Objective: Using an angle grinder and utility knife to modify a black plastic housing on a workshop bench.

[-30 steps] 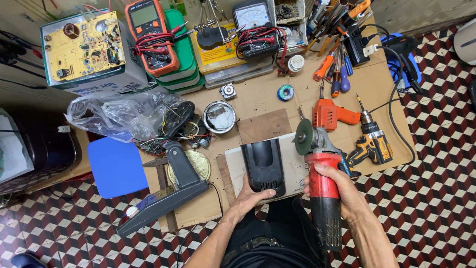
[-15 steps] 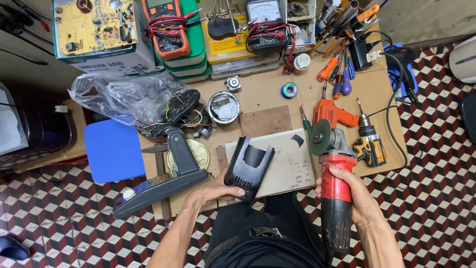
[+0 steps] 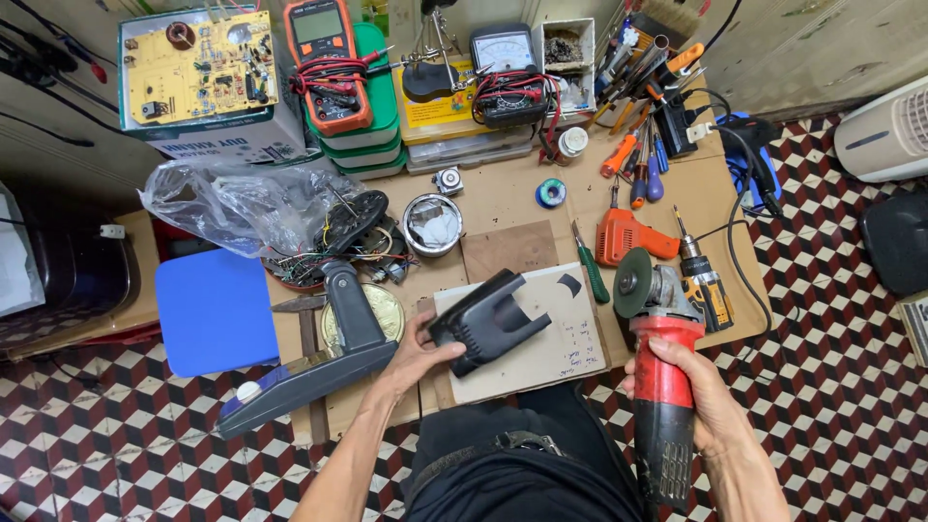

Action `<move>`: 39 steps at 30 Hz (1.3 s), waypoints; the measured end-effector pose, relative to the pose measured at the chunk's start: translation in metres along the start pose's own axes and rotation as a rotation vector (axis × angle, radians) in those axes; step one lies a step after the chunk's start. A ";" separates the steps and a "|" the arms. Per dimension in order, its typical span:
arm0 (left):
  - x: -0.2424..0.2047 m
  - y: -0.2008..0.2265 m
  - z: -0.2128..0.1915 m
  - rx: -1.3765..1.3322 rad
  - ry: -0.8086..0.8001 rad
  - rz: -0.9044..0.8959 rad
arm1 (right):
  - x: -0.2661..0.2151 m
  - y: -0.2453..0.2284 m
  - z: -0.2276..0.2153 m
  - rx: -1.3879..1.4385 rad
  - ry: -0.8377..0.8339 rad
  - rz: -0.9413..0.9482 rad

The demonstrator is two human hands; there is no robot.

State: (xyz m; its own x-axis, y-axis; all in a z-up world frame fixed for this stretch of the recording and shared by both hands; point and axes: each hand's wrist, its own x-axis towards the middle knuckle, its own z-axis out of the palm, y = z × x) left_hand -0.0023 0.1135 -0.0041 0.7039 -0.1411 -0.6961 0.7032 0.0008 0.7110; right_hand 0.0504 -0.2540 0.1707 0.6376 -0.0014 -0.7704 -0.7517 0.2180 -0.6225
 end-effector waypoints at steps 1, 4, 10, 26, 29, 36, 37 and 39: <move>-0.001 0.000 0.001 -0.205 0.108 -0.004 | -0.001 0.001 0.000 0.001 0.005 -0.009; 0.014 -0.018 0.010 -0.485 0.292 0.145 | -0.004 -0.003 0.000 -0.067 0.019 -0.017; 0.019 -0.012 0.036 -0.653 0.438 0.242 | 0.002 -0.019 -0.009 -0.320 -0.014 0.079; 0.029 0.049 0.099 -0.342 0.849 0.065 | 0.057 -0.090 -0.057 -0.776 -0.302 0.309; 0.050 0.026 0.105 -0.149 0.958 0.240 | 0.074 -0.093 -0.057 -0.893 -0.400 0.322; 0.043 0.029 0.099 -0.157 0.817 0.276 | 0.095 -0.086 -0.036 -1.098 -0.459 0.447; 0.045 0.028 0.099 -0.135 0.800 0.309 | 0.101 -0.083 -0.040 -1.116 -0.522 0.440; 0.046 0.032 0.101 -0.140 0.789 0.312 | 0.097 -0.085 -0.030 -1.096 -0.555 0.445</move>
State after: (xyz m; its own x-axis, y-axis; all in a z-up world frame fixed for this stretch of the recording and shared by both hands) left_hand 0.0426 0.0074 -0.0035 0.6944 0.6150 -0.3736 0.4354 0.0543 0.8986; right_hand 0.1707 -0.3021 0.1449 0.0869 0.3218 -0.9428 -0.4929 -0.8085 -0.3214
